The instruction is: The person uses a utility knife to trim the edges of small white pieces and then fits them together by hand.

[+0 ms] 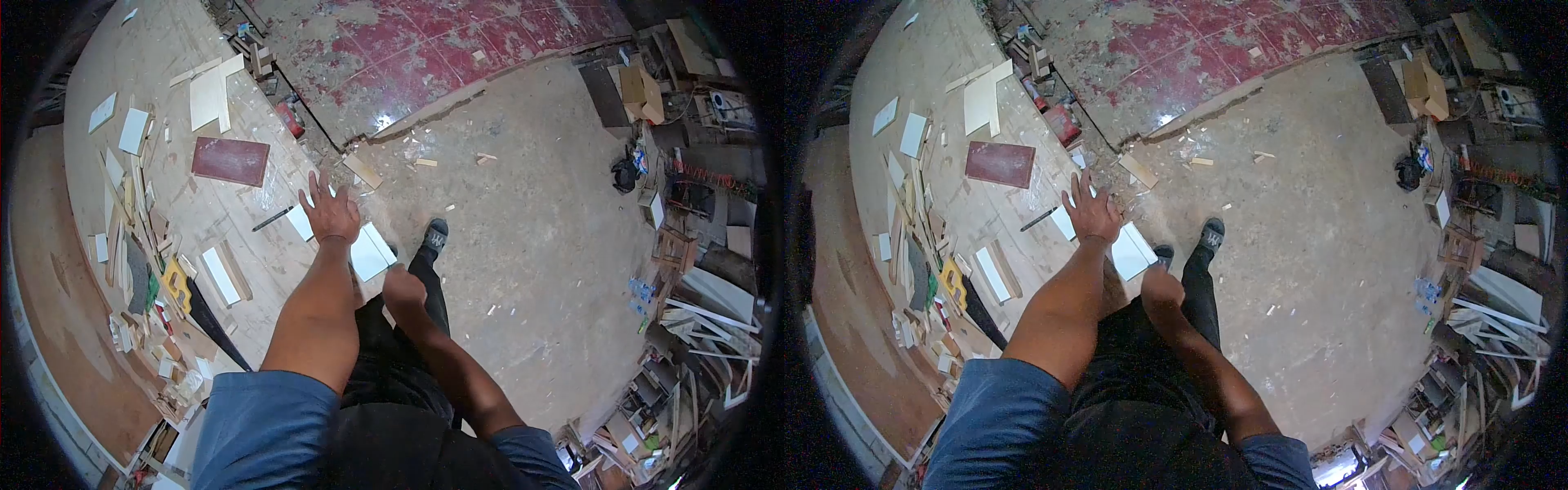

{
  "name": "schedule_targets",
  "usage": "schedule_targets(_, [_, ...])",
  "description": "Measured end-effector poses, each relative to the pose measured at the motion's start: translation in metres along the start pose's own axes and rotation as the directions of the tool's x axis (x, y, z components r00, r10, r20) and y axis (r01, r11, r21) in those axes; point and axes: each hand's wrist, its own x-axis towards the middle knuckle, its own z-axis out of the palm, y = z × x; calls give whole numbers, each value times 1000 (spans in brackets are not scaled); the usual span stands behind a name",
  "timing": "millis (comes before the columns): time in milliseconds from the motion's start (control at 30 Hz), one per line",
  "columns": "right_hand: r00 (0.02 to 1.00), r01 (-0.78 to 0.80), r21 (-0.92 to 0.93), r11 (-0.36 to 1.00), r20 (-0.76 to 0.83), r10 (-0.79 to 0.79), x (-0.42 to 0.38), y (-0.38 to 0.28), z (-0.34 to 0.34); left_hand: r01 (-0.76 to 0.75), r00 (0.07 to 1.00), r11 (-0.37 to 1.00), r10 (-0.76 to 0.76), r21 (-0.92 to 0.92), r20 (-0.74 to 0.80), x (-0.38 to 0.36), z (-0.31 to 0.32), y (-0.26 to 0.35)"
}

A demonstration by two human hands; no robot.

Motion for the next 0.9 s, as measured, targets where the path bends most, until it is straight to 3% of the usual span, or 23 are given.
schedule_targets(100, [988, -140, -13, 990, 71, 141, 0, -11, -17, 10, 1000, 1000, -9, -2, 27, 0, -3, 1])
schedule_targets(167, [992, 109, -48, 993, -51, -112, -35, 8, -23, -1, 1000, 1000, 1, 4, 13, 1, 0, 0])
schedule_targets(200, [993, 110, -49, 993, -46, -112, -48, 5, -39, -1, 1000, 1000, 1, 7, 0, 0, 2, -1])
schedule_targets(267, [968, -200, -71, 977, 138, 208, -74, -7, -76, 14, 999, 1000, -14, 10, 29, 1, -1, -1])
schedule_targets(300, [967, -202, -78, 976, 141, 211, -73, -6, -72, 20, 999, 1000, -20, 11, 49, 1, -3, 2])
schedule_targets(367, [997, -63, -152, 986, 43, 71, -53, -11, -55, 25, 998, 1000, -25, 15, 60, 3, -6, 4])
schedule_targets(500, [994, -96, -37, 995, 48, 98, 16, -10, -3, 9, 999, 1000, -9, 9, 31, 1, -3, 1])
schedule_targets(567, [980, 152, -105, 983, -110, -163, -1, 8, 4, 14, 999, 1000, -16, 23, 47, -2, -3, 0])
schedule_targets(600, [981, 143, -105, 984, -114, -155, -14, 8, -8, 16, 998, 999, -17, 35, 53, 1, -3, 1])
schedule_targets(667, [986, -159, -40, 986, 46, 161, -45, -3, -46, 10, 1000, 1000, -11, 12, 29, 5, 0, 0])
schedule_targets(800, [991, -129, -93, 987, -32, 127, -46, 2, -28, 4, 1000, 1000, -4, -6, 3, 1, 0, 0])
schedule_targets(867, [978, 88, -75, 993, -181, -101, -10, 16, 20, 7, 1000, 1000, -7, 2, 7, 0, -2, 1])
schedule_targets(900, [977, 85, -72, 994, -188, -98, -4, 9, 15, 5, 1000, 1000, -5, 8, 15, 0, -3, 2])
